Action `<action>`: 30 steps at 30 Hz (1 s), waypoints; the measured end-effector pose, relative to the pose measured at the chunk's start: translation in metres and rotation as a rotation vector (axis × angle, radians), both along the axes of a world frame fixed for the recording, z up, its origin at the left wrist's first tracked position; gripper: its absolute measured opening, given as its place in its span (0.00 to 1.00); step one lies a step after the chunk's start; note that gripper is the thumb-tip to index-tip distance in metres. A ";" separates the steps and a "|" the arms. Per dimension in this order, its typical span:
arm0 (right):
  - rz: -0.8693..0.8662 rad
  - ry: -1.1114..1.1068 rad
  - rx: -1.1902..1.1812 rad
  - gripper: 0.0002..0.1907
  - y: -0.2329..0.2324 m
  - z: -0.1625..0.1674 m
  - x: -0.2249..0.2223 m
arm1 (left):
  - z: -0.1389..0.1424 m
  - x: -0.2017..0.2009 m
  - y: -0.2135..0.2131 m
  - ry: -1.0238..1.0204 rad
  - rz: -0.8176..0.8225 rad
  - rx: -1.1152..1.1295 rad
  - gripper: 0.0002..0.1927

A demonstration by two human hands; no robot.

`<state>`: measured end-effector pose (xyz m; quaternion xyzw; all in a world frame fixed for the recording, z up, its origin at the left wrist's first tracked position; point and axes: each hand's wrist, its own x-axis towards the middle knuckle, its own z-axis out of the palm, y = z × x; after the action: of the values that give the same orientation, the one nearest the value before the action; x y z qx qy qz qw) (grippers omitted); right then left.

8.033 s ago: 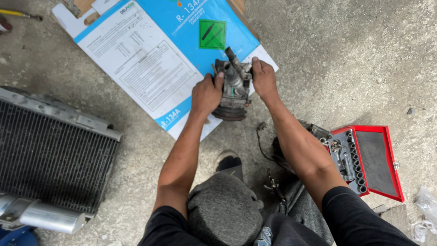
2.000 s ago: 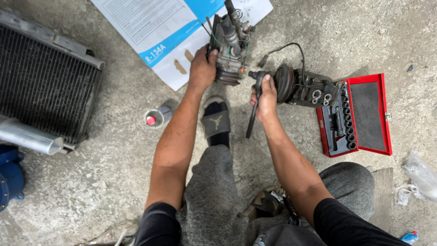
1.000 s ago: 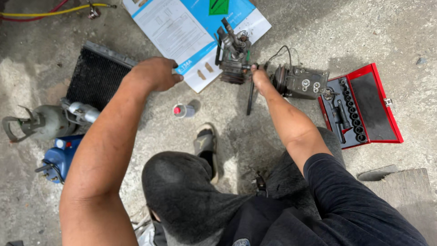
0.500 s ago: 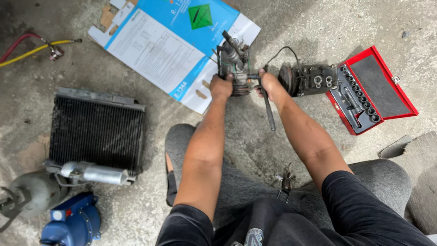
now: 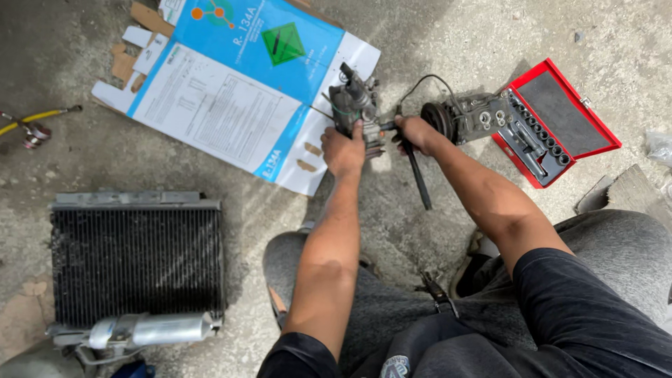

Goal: The person sits on the floor and uses a ratchet wrench to loosen and remove bolts from two mechanical compressor units. They open a red toolbox, select sockets, and work on each unit sequentially, placing removed bolts on the floor.

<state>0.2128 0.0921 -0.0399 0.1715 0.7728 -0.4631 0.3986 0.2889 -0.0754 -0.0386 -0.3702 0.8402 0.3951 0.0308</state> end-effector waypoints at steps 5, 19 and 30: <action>0.120 0.052 0.117 0.28 0.000 -0.011 -0.008 | -0.020 0.001 0.000 0.062 -0.109 -0.225 0.37; 0.016 -0.162 -0.292 0.23 0.018 -0.032 -0.018 | -0.010 -0.022 0.001 -0.268 -0.073 0.059 0.34; 0.027 -0.078 -0.191 0.28 0.019 -0.043 -0.008 | -0.025 -0.028 -0.004 -0.089 -0.116 0.138 0.50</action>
<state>0.2044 0.1108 -0.0833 0.1403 0.7113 -0.5221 0.4492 0.2604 -0.0791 -0.0634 -0.3351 0.8288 0.4327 0.1165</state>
